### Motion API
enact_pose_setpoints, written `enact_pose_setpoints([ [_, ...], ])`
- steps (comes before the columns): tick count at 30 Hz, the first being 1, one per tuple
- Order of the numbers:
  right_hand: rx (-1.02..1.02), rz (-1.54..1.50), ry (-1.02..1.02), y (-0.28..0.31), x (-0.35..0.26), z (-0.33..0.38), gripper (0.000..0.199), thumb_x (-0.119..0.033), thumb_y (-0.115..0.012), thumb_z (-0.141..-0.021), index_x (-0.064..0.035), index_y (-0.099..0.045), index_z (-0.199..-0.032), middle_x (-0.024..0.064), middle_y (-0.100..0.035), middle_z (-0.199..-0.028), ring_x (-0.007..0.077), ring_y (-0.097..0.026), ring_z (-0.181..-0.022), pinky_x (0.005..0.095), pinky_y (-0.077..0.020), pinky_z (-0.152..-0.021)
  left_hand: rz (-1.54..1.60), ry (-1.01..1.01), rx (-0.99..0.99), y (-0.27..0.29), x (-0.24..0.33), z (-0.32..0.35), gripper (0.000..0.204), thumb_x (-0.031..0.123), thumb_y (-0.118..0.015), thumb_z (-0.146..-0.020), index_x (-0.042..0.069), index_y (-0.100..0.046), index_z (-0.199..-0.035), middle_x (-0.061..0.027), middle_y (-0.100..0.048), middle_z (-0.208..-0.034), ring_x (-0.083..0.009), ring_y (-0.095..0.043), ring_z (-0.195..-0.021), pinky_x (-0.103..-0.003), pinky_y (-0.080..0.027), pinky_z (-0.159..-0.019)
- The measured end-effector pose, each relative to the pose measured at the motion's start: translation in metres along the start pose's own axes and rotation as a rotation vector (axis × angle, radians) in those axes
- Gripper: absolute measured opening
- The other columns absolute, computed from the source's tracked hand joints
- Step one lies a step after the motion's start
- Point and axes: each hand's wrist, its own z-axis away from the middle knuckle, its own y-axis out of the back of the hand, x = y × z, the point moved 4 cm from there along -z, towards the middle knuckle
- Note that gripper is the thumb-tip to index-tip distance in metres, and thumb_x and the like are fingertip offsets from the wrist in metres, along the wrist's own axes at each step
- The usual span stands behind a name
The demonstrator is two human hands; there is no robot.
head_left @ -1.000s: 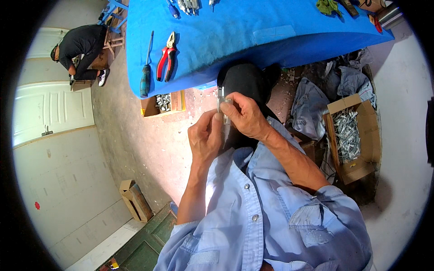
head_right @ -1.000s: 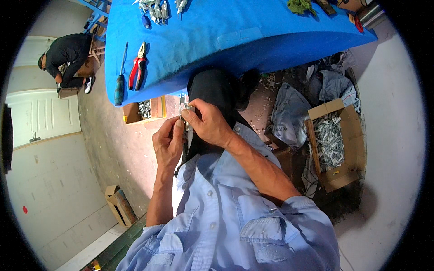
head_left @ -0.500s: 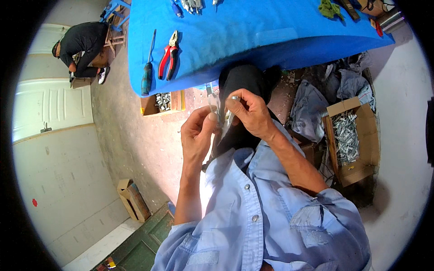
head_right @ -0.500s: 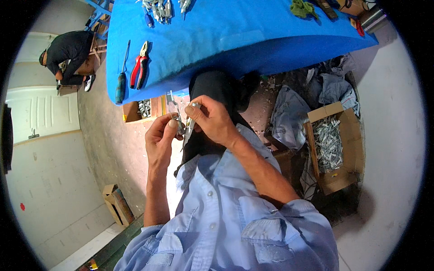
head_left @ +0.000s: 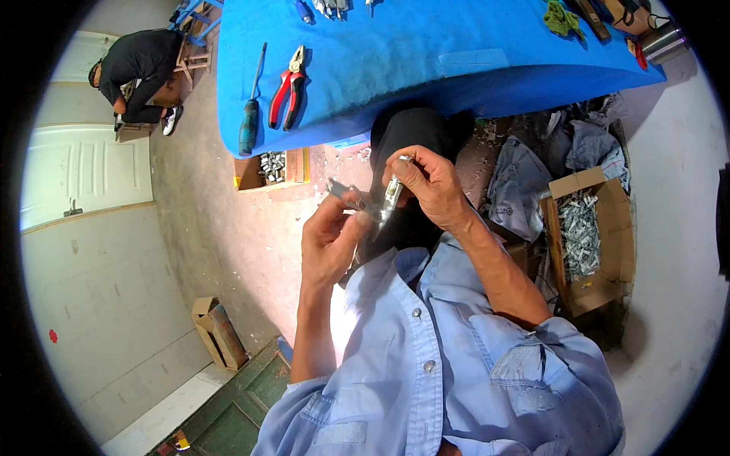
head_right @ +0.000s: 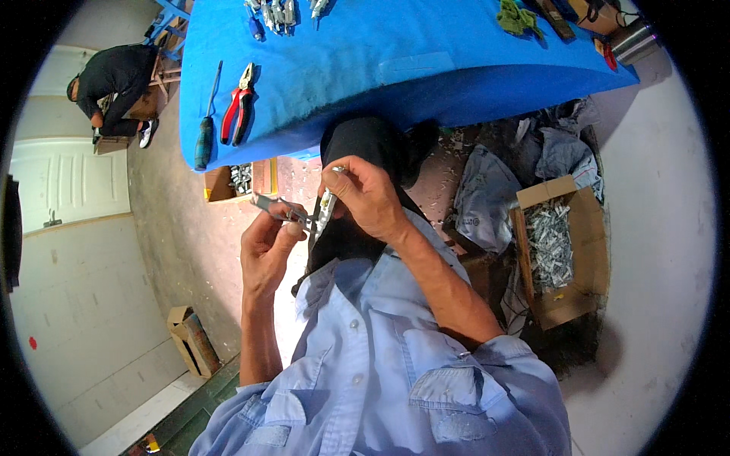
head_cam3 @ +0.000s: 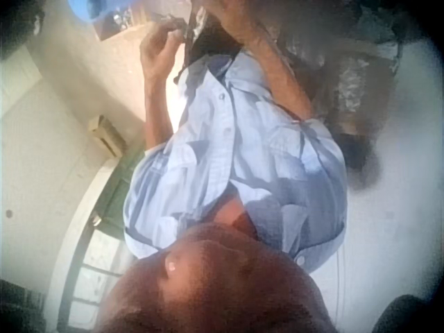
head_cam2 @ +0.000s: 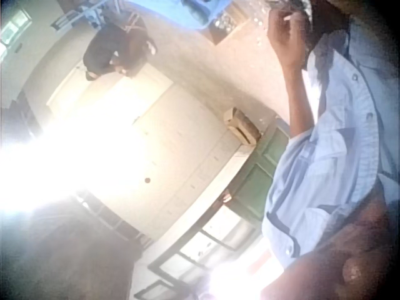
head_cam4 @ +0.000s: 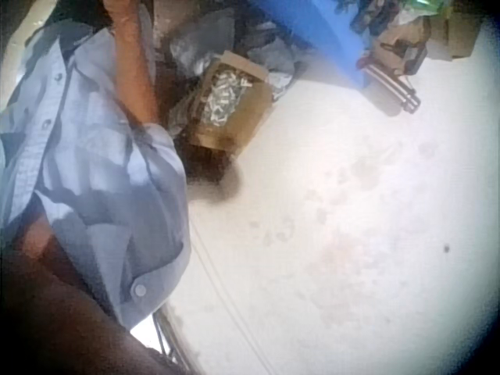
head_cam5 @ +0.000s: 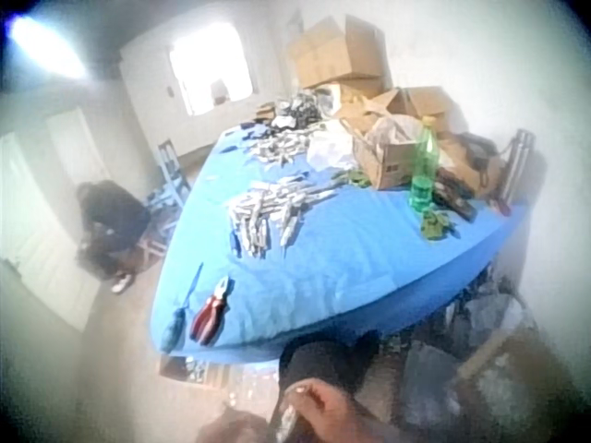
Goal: The person sits on the floor and assembles small electrical components. They use a green cloth to wipe a component, then use a screwdriver to tighten a screw on a cylindrical object. They also use a blue pen-like tool to mark or adjust the component before placing it on the table.
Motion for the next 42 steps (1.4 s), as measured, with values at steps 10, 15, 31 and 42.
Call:
enact_pose_setpoints([
  [10,0.006,0.111,-0.094,-0.007,-0.001,0.0,0.031,-0.031,-0.062,-0.103,-0.0007,-0.065,-0.108,0.0011,-0.067,-0.085,0.0063,-0.062,-0.07,0.0218,-0.0509,-0.056,-0.301,-0.158,0.014,-0.012,0.016,0.007,0.023,0.011,-0.062,-0.101,-0.005,-0.061,-0.119,-0.0131,-0.072,-0.108,-0.0152,-0.068,-0.091,-0.028,-0.057,-0.08],
  [15,0.004,0.096,-0.125,-0.007,-0.001,0.001,0.033,-0.033,-0.061,-0.103,-0.0004,-0.066,-0.107,0.0006,-0.067,-0.084,0.006,-0.059,-0.067,0.0217,-0.0478,-0.054,-0.395,-0.213,0.018,-0.017,0.021,0.011,0.023,0.009,-0.061,-0.102,-0.005,-0.059,-0.12,-0.0126,-0.071,-0.108,-0.0142,-0.068,-0.092,-0.028,-0.057,-0.081],
  [31,0.102,-0.15,-0.12,-0.004,0.009,0.0,0.034,-0.029,-0.059,-0.105,0.0013,-0.064,-0.117,0.0012,-0.065,-0.083,0.0057,-0.06,-0.068,0.0208,-0.048,-0.056,-0.099,-0.173,0.09,-0.011,0.01,0.007,0.023,0.013,-0.061,-0.103,-0.003,-0.06,-0.119,-0.0133,-0.07,-0.11,-0.0152,-0.067,-0.093,-0.029,-0.058,-0.079],
  [42,0.082,-0.203,-0.199,0.001,0.012,0.007,0.043,-0.038,-0.051,-0.107,-0.0007,-0.06,-0.125,0.0057,-0.069,-0.092,0.0097,-0.066,-0.074,0.0222,-0.0517,-0.062,0.095,-0.053,0.163,-0.002,0.008,-0.003,0.026,0.018,-0.055,-0.105,0.0,-0.061,-0.124,-0.0144,-0.069,-0.115,-0.018,-0.068,-0.1,-0.031,-0.056,-0.079],
])
